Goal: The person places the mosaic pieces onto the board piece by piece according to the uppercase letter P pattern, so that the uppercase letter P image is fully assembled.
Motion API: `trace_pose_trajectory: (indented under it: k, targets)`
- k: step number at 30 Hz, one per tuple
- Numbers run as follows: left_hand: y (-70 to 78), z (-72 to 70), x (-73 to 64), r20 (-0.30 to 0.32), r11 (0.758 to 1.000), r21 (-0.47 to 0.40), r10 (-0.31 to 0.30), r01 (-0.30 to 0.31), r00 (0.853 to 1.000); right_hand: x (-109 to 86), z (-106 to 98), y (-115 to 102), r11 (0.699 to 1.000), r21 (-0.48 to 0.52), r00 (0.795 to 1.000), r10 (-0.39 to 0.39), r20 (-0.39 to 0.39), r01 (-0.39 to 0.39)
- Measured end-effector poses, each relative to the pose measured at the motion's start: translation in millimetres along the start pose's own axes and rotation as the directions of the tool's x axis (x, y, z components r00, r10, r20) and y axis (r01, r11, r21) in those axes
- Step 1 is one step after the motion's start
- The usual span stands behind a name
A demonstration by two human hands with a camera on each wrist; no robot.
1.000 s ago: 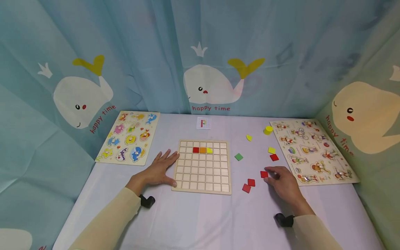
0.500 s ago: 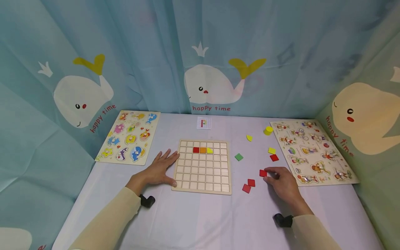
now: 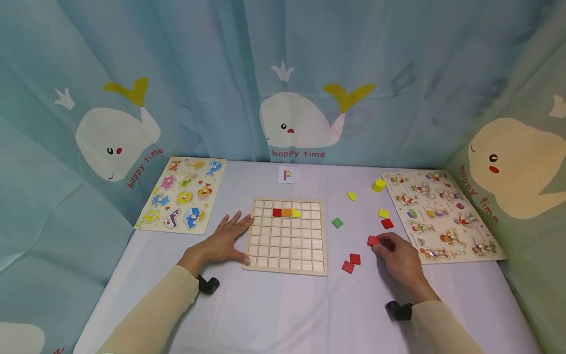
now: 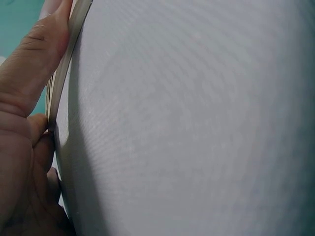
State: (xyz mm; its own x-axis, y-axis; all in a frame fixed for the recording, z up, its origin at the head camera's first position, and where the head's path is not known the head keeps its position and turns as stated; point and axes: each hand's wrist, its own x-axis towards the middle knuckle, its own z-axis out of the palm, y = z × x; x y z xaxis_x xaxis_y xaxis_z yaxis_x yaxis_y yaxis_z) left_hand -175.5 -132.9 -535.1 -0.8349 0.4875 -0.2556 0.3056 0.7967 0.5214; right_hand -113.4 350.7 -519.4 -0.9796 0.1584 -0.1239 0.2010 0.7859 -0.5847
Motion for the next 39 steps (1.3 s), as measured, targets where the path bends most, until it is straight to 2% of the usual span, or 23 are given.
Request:
trace_pose_trajectory:
  k: [9,19,27,35,39]
  targets:
    - [0.8,1.2,-0.7,-0.003,1.000,0.004,-0.009,0.009,1.000,6.6,2,1,0.994,0.068,0.991,0.090,-0.099,-0.084]
    - [1.4,-0.7,-1.0,-0.004,1.000,0.003,0.000,0.000,1.000,7.4,5,-3,0.988,0.122,0.987,0.113,-0.111,-0.099]
    - [1.7,-1.2,0.5,-0.005,1.000,0.001,0.001,-0.001,1.000,9.8,10,-8,0.991,0.120,0.986,0.079,-0.146,-0.061]
    - [1.3,-1.0,1.4,0.000,1.000,0.007,-0.004,0.004,1.000,11.9,14,-18,0.990,0.138,0.991,0.046,-0.122,-0.029]
    - [0.4,0.0,1.5,0.001,1.000,0.009,-0.013,0.013,1.000,12.7,15,-27,0.991,0.134,0.991,0.004,-0.132,0.014]
